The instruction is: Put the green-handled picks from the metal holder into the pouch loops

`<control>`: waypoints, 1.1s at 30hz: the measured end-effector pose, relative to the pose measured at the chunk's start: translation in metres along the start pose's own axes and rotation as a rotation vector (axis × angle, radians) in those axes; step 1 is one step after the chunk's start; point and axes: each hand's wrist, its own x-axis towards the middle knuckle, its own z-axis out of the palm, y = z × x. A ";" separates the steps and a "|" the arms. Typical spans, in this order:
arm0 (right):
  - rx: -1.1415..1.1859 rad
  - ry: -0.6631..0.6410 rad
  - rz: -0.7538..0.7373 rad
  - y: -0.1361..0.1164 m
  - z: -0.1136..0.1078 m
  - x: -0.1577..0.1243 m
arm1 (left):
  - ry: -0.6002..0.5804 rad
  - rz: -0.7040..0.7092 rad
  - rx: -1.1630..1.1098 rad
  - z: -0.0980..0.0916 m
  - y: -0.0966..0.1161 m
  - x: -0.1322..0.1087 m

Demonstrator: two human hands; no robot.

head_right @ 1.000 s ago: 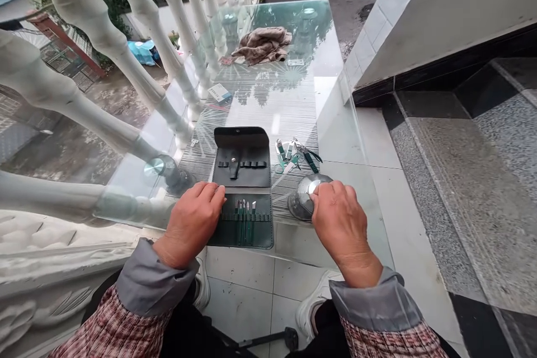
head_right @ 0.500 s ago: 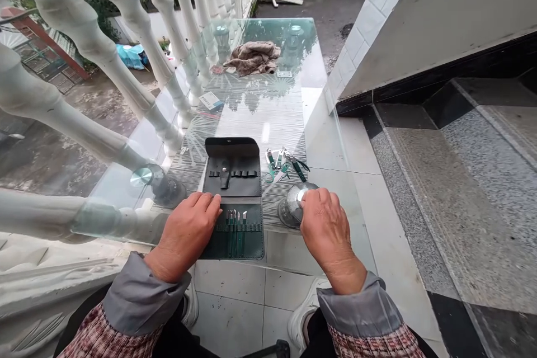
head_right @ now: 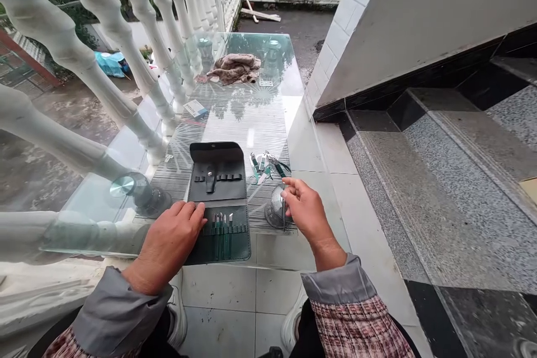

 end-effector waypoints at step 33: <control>0.124 0.029 -0.098 -0.026 0.049 -0.017 | -0.148 -0.104 -0.035 -0.001 -0.004 -0.005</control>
